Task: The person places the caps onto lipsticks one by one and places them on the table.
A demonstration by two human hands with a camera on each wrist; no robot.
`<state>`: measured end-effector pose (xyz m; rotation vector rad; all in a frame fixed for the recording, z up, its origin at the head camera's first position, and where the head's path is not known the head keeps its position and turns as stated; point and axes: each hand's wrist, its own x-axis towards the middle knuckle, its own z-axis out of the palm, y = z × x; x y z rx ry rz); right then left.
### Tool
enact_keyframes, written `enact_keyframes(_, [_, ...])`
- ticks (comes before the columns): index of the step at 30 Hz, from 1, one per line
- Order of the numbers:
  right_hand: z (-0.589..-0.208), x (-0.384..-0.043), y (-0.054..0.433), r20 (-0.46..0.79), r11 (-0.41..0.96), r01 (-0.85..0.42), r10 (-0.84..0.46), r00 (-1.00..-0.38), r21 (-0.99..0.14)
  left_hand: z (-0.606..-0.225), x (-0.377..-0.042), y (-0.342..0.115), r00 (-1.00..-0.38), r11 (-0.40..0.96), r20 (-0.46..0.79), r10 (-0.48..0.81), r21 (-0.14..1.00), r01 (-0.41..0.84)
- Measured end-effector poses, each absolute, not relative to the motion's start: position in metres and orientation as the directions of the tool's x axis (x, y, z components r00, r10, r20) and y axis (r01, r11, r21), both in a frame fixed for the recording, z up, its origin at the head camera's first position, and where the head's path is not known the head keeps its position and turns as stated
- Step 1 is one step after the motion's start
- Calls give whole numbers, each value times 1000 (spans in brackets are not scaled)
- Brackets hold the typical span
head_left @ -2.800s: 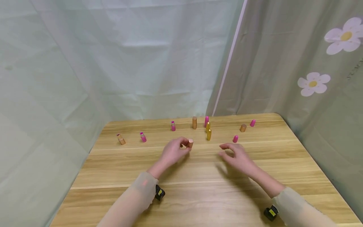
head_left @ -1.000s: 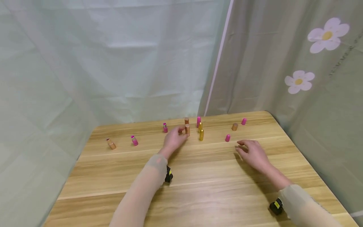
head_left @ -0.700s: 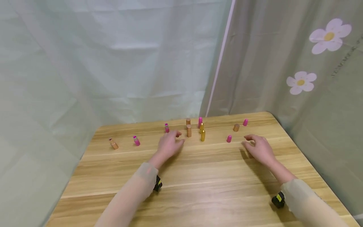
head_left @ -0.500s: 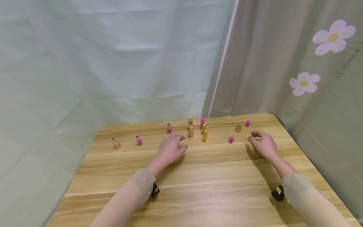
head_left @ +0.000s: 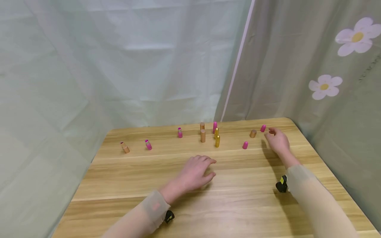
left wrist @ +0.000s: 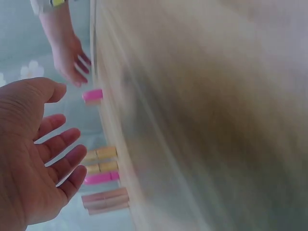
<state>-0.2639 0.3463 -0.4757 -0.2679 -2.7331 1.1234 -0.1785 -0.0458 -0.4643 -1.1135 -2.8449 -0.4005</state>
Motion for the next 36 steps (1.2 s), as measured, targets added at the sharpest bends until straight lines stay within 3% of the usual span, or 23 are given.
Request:
enact_keyframes(6, [-474,-281,346,78,750,107,207,-975,-653,-468,-164,-36,-725,695,146,673,212,687])
enact_keyframes(15, [-475,-294,348,-4,708,213,285,-959,-674,-471,-155,-29,-725,691,162,670,222,688])
enact_keyframes(28, [-470,-291,357,-40,729,281,329,-943,-625,-474,-148,-25,-720,680,167,674,242,692])
enact_keyframes(36, [-473,-284,363,-41,692,285,347,-937,-663,-476,-146,-23,-712,674,172,681,234,701])
